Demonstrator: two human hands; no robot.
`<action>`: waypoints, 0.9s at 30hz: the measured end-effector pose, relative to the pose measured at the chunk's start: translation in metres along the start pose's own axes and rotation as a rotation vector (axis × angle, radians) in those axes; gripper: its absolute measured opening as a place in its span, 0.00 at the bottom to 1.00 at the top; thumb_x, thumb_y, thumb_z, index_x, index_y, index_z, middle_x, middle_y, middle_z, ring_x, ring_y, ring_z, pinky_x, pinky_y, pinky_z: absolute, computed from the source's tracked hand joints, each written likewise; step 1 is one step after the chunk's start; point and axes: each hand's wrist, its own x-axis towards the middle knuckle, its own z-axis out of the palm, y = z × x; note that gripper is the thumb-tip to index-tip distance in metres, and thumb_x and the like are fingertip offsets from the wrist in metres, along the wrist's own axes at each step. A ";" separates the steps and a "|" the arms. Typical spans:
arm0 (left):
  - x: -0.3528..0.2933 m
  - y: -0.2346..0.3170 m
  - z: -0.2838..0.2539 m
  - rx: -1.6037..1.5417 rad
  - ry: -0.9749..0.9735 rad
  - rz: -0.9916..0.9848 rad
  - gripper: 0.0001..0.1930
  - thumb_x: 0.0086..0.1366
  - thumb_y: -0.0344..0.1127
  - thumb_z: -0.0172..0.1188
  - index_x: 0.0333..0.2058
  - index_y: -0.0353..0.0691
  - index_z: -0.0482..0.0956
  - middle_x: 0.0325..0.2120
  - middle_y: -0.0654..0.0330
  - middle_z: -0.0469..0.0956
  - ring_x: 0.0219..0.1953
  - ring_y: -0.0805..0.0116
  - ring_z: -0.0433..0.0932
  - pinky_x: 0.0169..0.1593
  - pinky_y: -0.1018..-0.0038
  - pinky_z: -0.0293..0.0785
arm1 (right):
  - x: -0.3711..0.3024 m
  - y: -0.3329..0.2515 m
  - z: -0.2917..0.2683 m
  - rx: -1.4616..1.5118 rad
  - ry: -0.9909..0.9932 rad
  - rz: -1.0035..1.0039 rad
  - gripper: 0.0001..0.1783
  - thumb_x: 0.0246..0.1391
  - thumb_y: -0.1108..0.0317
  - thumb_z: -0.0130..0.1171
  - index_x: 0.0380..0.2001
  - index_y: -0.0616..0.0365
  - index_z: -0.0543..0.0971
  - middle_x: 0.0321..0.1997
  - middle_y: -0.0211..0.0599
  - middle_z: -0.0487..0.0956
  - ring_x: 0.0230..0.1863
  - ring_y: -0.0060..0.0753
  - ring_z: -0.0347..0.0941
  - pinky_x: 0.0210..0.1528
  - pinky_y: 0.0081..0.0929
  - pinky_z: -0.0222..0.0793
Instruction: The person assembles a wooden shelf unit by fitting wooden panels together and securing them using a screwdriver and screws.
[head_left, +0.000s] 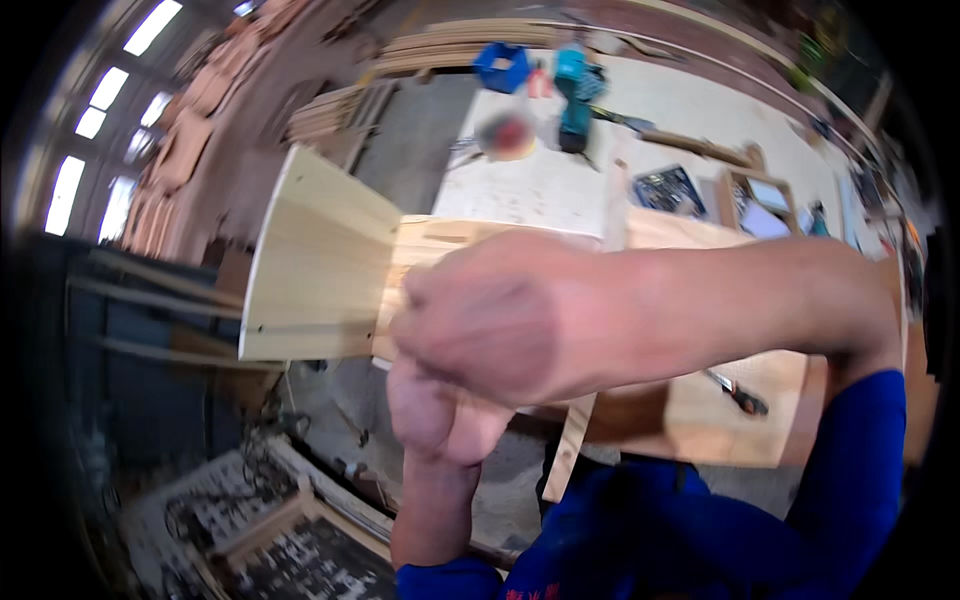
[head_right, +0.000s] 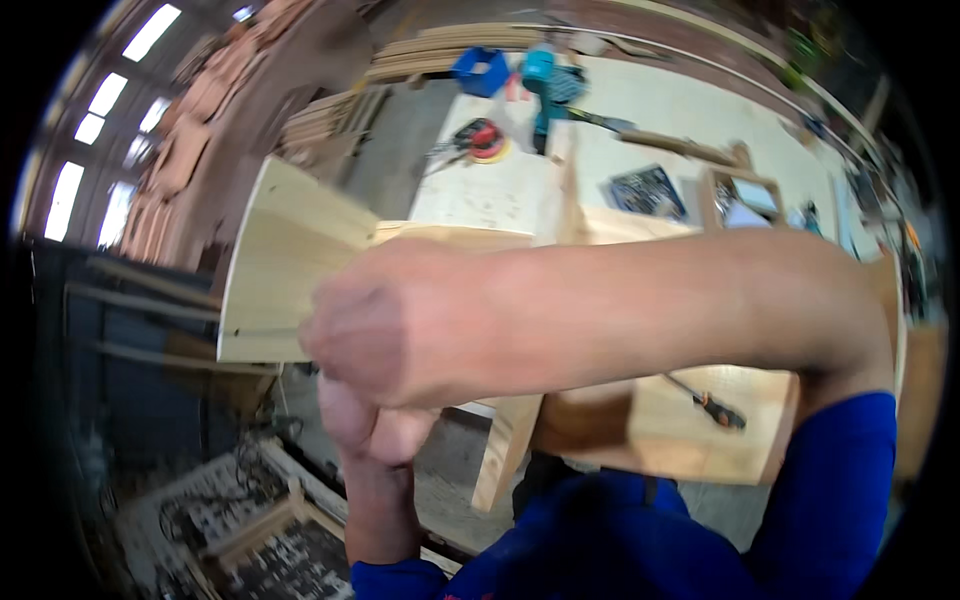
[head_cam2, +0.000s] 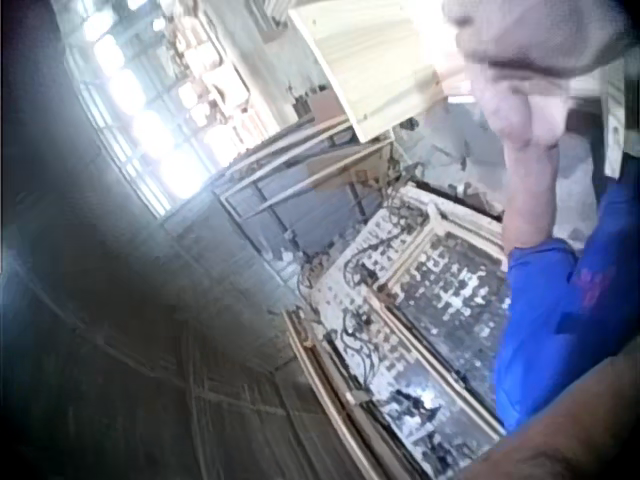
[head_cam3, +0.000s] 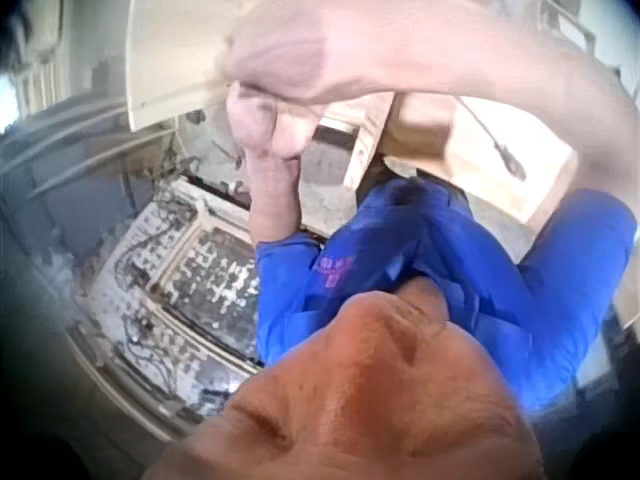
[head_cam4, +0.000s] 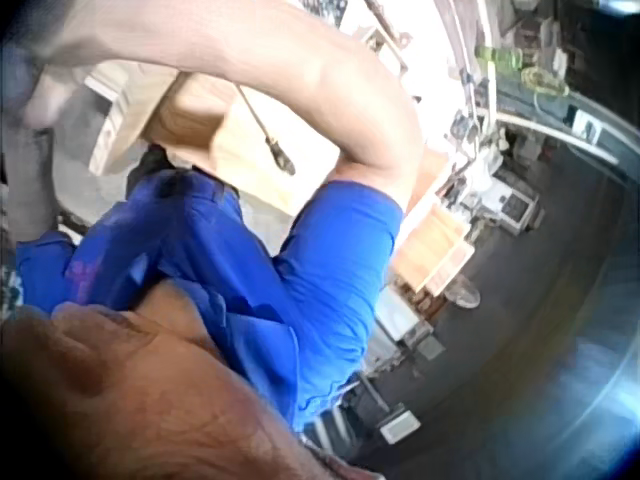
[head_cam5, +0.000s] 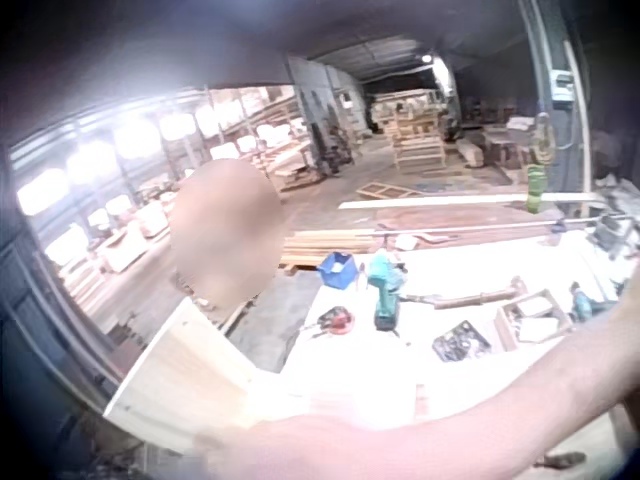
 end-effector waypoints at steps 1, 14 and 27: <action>-0.009 -0.005 -0.025 0.170 -0.088 0.105 0.23 0.74 0.44 0.47 0.61 0.37 0.67 0.56 0.51 0.72 0.53 0.59 0.74 0.52 0.64 0.76 | 0.008 -0.009 0.014 -0.079 -0.082 -0.001 0.06 0.55 0.70 0.59 0.31 0.62 0.75 0.28 0.43 0.74 0.30 0.45 0.72 0.33 0.35 0.71; -0.036 0.015 -0.166 -0.402 -0.282 -0.372 0.14 0.77 0.40 0.46 0.49 0.35 0.71 0.33 0.59 0.69 0.29 0.71 0.66 0.24 0.81 0.66 | -0.147 -0.093 0.030 -0.560 0.815 0.950 0.10 0.63 0.65 0.59 0.40 0.62 0.80 0.32 0.36 0.81 0.36 0.24 0.78 0.37 0.26 0.74; -0.036 -0.031 -0.209 -0.103 -0.135 -0.481 0.13 0.74 0.34 0.50 0.54 0.40 0.72 0.37 0.60 0.77 0.25 0.76 0.67 0.20 0.85 0.63 | -0.292 -0.104 0.209 -0.368 1.125 1.412 0.10 0.55 0.66 0.60 0.36 0.62 0.82 0.34 0.49 0.81 0.39 0.52 0.78 0.44 0.41 0.72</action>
